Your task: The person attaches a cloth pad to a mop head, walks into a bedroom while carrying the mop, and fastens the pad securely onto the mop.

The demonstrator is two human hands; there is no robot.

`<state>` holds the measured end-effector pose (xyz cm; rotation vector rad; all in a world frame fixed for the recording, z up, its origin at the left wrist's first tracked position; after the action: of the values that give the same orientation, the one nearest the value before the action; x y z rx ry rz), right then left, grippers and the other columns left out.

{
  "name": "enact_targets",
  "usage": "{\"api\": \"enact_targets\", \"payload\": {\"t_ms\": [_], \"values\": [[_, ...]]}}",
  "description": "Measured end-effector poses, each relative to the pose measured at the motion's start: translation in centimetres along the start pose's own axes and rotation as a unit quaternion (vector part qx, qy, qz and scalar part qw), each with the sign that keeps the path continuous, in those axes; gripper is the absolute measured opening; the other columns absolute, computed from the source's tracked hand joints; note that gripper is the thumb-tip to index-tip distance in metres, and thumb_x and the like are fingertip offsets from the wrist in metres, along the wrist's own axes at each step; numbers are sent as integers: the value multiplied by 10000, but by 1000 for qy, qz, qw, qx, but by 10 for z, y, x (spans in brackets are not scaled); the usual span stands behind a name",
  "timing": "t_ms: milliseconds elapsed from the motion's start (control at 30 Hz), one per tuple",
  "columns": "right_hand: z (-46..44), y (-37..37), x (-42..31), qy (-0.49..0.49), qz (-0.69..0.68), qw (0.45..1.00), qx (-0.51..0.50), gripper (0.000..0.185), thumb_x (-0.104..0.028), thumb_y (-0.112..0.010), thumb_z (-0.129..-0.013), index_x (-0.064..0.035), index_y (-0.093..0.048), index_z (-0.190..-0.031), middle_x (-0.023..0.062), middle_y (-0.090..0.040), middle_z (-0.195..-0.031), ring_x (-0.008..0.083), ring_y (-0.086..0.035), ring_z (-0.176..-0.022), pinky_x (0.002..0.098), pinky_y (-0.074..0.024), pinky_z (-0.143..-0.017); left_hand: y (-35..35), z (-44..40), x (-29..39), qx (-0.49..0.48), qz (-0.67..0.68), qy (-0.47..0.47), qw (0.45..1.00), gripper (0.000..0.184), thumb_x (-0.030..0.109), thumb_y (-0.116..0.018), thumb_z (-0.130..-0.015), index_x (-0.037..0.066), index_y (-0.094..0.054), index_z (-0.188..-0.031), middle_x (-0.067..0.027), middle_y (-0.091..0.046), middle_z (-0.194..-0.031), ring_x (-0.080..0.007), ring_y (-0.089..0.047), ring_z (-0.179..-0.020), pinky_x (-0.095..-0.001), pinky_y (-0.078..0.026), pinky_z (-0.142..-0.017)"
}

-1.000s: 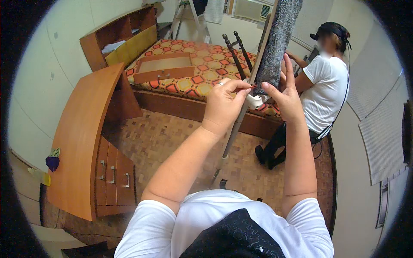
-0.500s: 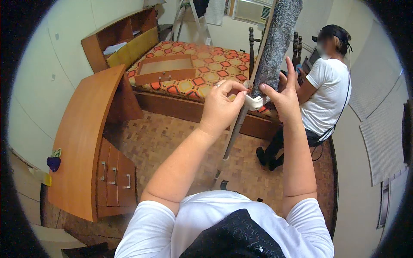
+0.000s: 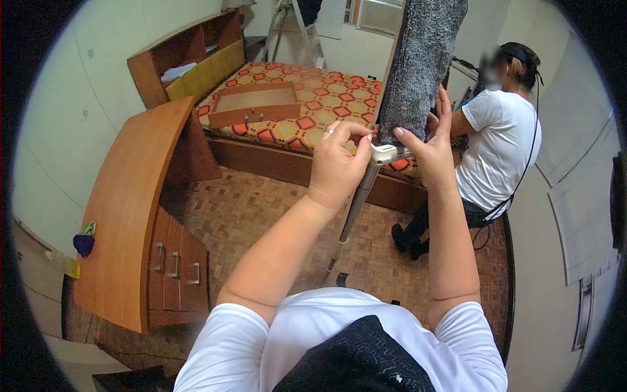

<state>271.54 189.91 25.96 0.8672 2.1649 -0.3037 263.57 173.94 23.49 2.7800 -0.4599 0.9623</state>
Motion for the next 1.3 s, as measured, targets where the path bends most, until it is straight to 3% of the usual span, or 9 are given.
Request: {"api": "enact_targets", "payload": {"t_ms": [100,267,367,467,600,667,967,1300], "values": [[2,-2,-2,-47,-52,998,-7,972,-85,-750,-610,-101,-145,-1371,200,-375,-1232,270,-466,-1055,350,-395,-905,-1,-1,-1,1,8,5,1000,47,53,-592,-784,13,-585,-807,-67,-605,-800,-134,-585,-757,-246,-453,-686],[4,3,0,-36,-4,999,6,959,-100,-744,-618,-98,-152,-1372,199,-367,-1244,270,-445,-1090,348,-375,-925,1,-2,-1,-23,-4,12,1000,62,72,-593,-800,23,-584,-839,-52,-602,-800,-113,-569,-737,-230,-443,-678],[4,3,4,-25,26,999,2,957,-107,-744,-615,-97,-157,-1371,192,-369,-1245,271,-440,-1100,351,-371,-928,7,-2,-3,-12,76,24,997,65,19,-572,-770,23,-568,-835,-103,-597,-792,-245,-571,-736,-338,-450,-668],[2,1,1,-5,16,1000,0,958,-107,-743,-612,-96,-158,-1371,182,-370,-1250,267,-437,-1103,351,-371,-929,17,-3,3,-13,-3,-48,999,73,8,-564,-777,34,-569,-845,-90,-601,-797,-227,-579,-724,-318,-459,-631],[3,-4,-3,-55,-41,998,-5,936,-79,-726,-627,-94,-155,-1369,171,-369,-1261,259,-437,-1104,347,-371,-932,23,-4,12,-31,-23,-31,999,72,15,-568,-783,36,-586,-849,-85,-602,-792,-199,-583,-695,-278,-465,-565],[1,-4,-1,-35,-44,998,1,920,-51,-712,-636,-90,-154,-1367,174,-374,-1258,258,-444,-1102,343,-376,-929,21,-5,11,-40,-19,-47,998,81,19,-571,-783,37,-598,-857,-84,-602,-790,-187,-587,-687,-259,-465,-540],[-3,-7,3,-48,-91,995,-20,909,1,-681,-651,-50,-121,-1366,173,-364,-1272,250,-438,-1121,341,-365,-944,13,-10,-3,-55,17,-17,998,97,21,-570,-791,7,-610,-878,-106,-625,-812,-199,-607,-705,-273,-479,-628],[-1,-3,4,-16,-72,997,-16,917,-2,-690,-646,-46,-123,-1366,159,-328,-1302,246,-402,-1155,342,-329,-975,17,-8,2,-52,0,-2,999,94,51,-590,-785,8,-620,-864,-110,-630,-793,-194,-612,-692,-272,-477,-605]]}}
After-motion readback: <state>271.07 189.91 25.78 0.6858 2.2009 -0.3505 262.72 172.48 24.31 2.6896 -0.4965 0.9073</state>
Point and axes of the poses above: each hand's wrist, its own z-axis away from the middle knuckle, its own y-axis out of the back of the hand, x = y × z, the point moved 7 cm from there along -z, towards the middle knuckle
